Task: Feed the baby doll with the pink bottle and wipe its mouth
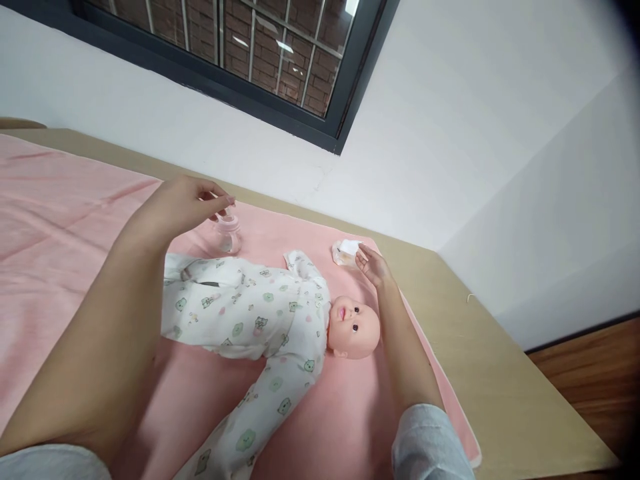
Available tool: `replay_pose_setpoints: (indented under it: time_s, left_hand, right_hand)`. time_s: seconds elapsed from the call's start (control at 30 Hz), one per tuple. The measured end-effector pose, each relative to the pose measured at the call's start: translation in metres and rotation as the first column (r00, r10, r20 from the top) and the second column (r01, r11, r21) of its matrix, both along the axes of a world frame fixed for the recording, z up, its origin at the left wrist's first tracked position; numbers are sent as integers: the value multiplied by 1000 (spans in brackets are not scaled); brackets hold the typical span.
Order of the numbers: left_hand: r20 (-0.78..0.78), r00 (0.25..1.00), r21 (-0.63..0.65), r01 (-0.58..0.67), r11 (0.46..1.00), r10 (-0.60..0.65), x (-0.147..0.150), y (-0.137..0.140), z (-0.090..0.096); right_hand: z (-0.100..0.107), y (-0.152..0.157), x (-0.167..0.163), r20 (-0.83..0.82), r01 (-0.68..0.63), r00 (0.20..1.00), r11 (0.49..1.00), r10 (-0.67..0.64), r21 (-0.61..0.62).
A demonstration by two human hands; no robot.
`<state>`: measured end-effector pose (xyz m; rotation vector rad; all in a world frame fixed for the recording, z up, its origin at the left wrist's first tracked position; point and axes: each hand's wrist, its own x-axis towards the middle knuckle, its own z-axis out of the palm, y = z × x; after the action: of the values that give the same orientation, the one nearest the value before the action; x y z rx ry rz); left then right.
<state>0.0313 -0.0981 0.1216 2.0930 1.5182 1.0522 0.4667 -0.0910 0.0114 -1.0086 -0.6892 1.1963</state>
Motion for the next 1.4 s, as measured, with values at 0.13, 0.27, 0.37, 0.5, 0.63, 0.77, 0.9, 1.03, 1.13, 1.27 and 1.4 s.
replay_pose_setpoints:
  time_s: [0.13,0.27,0.37,0.5,0.63,0.77,0.9,1.03,1.13,1.27,1.4]
  left_hand:
    - [-5,1000,2,-3,1000,3,-3,8,-5]
    - [-34,999,-23,-31,999,30,-7,21,-14]
    - [-53,994,-20,-94,995,93,-11,30,-21]
    - [-113,985,-93,-139,986,128,-15,43,-33]
    - [-147,974,-208,-203,957,175,-18,60,-54]
    - [-141,985,-169,-125,978,102,-18,74,-74]
    - [-133,991,-127,-34,991,17,-16,81,-87]
    - [-131,991,-83,-18,996,7,-14,87,-95]
    - [-133,990,-49,-43,998,37,-13,89,-100]
    - [-145,988,-16,-50,999,48,-11,85,-102]
    - [-163,985,-7,-52,999,50,-9,80,-104]
  right_hand:
    - [-8,2,4,-27,37,999,998,-39,-60]
    - [-9,-2,8,10,64,998,997,-63,-46]
    - [-10,-6,14,76,103,992,995,-101,-18]
    - [-20,-13,25,320,261,907,961,-275,87]
    - [-39,-25,35,670,452,526,840,-524,301]
    - [-59,-38,38,845,512,138,768,-516,385]
    - [-72,-44,37,887,534,223,812,-405,237]
    - [-79,-47,34,906,524,246,834,-345,175]
    - [-81,-49,29,915,537,228,827,-332,166]
    - [-81,-49,25,917,595,241,794,-319,120]
    - [-80,-48,26,926,609,231,786,-299,101]
